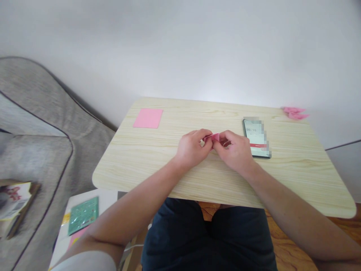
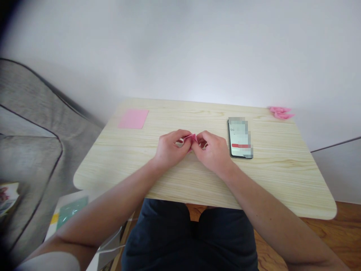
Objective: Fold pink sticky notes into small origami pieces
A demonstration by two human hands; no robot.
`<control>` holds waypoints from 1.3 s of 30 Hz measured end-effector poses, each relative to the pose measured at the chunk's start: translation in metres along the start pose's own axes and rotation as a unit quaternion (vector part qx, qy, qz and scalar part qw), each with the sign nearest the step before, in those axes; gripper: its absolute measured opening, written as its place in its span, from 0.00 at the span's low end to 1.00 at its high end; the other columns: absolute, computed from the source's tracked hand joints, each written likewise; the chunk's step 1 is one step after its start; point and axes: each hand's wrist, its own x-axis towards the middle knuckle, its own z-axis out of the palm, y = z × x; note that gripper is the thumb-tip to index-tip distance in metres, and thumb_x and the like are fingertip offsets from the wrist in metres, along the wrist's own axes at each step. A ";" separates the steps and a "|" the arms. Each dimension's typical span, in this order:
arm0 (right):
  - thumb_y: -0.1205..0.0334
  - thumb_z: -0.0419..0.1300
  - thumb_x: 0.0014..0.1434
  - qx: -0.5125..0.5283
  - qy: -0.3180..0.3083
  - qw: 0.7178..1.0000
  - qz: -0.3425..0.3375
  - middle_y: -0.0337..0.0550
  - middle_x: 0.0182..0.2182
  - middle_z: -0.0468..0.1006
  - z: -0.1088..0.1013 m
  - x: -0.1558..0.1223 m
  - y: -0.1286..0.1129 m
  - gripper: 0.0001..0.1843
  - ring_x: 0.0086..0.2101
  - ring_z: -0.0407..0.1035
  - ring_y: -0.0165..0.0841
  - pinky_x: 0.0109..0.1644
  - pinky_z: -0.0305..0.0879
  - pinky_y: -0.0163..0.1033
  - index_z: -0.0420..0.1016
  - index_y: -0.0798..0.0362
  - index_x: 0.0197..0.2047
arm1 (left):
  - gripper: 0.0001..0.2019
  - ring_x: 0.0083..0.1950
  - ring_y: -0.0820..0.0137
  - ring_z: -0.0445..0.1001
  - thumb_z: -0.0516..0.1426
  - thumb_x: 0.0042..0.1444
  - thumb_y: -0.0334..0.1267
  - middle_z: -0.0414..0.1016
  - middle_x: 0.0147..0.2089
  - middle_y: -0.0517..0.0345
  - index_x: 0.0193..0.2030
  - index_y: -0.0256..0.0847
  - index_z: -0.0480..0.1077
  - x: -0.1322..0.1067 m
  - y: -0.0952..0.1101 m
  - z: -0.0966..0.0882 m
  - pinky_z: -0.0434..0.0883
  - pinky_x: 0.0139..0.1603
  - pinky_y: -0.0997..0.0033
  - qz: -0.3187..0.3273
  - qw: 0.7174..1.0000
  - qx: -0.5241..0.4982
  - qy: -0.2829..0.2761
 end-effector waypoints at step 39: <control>0.60 0.63 0.64 0.117 -0.006 0.992 0.048 0.36 0.26 0.82 0.006 -0.001 -0.005 0.05 0.26 0.78 0.34 0.31 0.74 0.39 0.71 0.46 0.35 | 0.05 0.32 0.72 0.74 0.55 0.62 0.34 0.77 0.32 0.62 0.41 0.45 0.72 -0.001 0.010 -0.004 0.69 0.36 0.73 -0.011 0.998 0.048 -0.028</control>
